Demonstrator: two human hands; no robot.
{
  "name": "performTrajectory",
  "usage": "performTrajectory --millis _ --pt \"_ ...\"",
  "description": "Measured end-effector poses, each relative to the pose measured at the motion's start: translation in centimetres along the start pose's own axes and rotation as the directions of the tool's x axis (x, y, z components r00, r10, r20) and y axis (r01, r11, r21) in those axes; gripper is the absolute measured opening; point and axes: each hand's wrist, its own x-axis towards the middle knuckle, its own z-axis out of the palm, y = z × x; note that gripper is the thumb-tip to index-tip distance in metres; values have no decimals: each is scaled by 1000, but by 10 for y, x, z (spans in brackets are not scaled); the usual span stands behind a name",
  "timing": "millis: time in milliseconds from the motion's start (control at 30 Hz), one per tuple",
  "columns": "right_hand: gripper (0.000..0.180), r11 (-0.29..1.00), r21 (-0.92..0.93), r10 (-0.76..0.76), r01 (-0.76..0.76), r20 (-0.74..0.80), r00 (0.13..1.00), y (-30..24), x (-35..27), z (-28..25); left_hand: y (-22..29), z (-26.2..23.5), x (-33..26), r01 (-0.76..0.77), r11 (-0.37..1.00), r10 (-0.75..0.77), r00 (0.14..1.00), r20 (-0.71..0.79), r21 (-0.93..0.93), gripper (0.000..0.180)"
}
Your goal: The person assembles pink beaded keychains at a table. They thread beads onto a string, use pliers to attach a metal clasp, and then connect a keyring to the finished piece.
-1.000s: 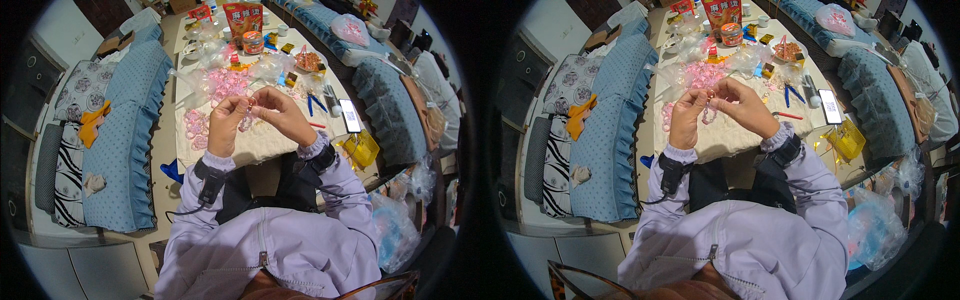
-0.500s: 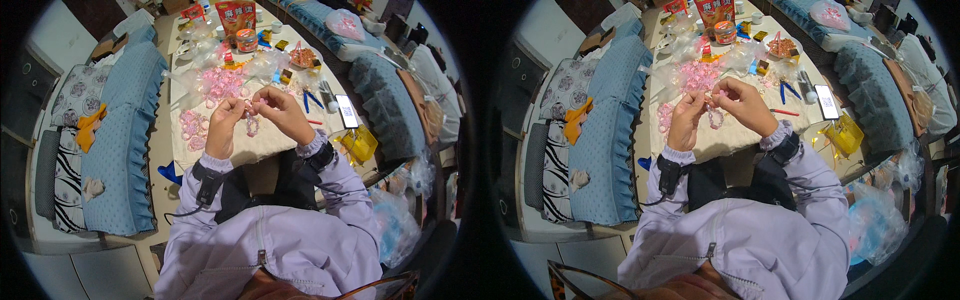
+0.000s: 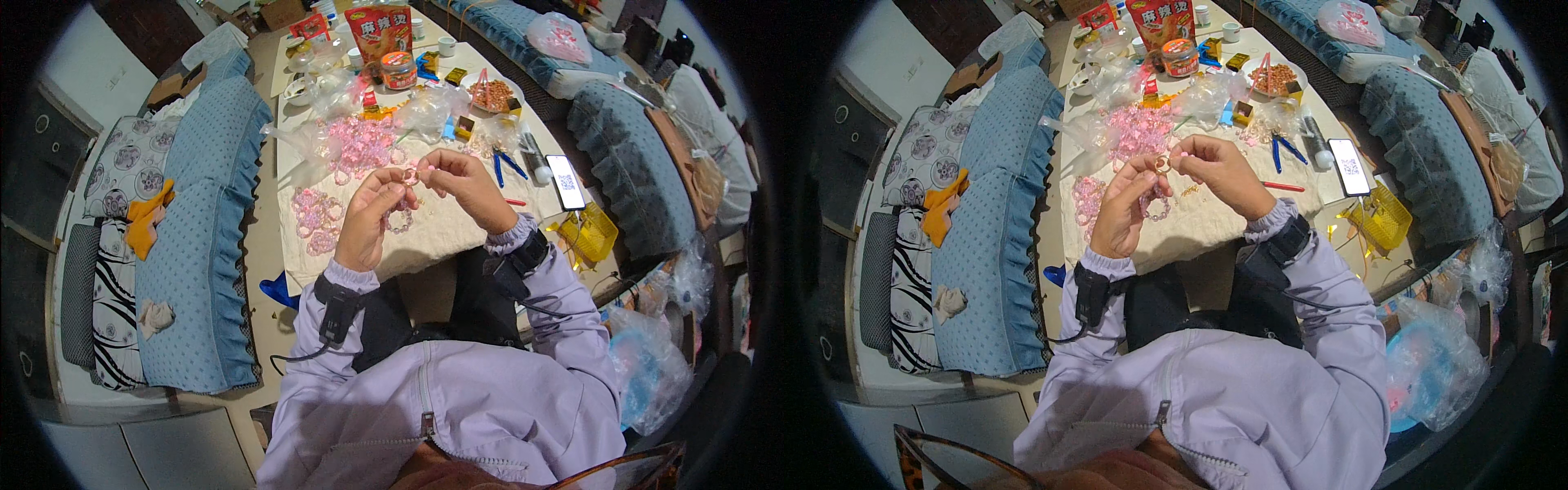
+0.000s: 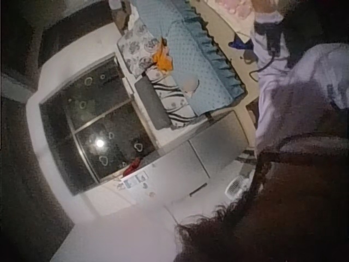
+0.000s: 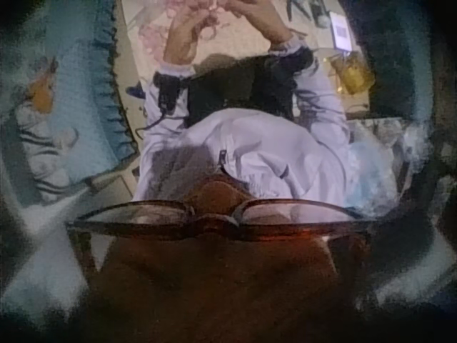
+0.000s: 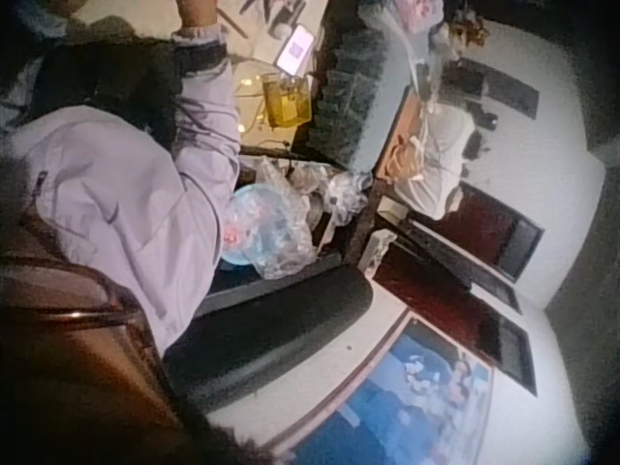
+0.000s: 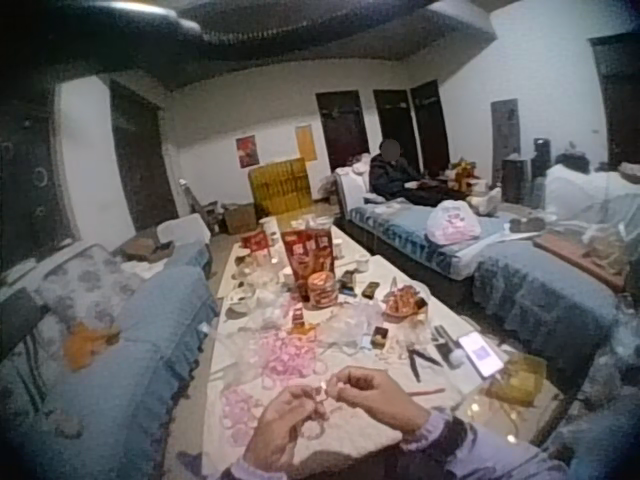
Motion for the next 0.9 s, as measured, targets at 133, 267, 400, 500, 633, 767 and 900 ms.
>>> performTrajectory --millis 133,267,400,500,633,767,900 --pt "16 1000 17 10 -10 15 1000 0 0 -2 -1 1 -1 -23 999 22 1000 11 48 20" --pt "15 998 50 32 -33 19 999 4 0 -3 -3 1 -1 -24 990 29 999 -35 138 18" --pt "16 999 50 20 -22 44 999 5 -1 -4 -6 1 -1 -66 986 76 995 -59 151 16" --pt "18 1000 10 -5 4 58 998 3 -4 -5 -7 0 -1 -83 984 97 992 -82 159 15" --pt "19 997 -53 -57 60 63 996 -3 -4 -5 -7 0 0 -71 984 81 995 -59 166 15" --pt "17 997 -75 -21 25 54 998 -3 -5 -7 -6 1 0 -48 987 52 998 -23 152 16" --pt "16 1000 -1 25 -25 67 997 1 -4 -8 -6 2 -1 -25 989 28 999 -23 148 18"
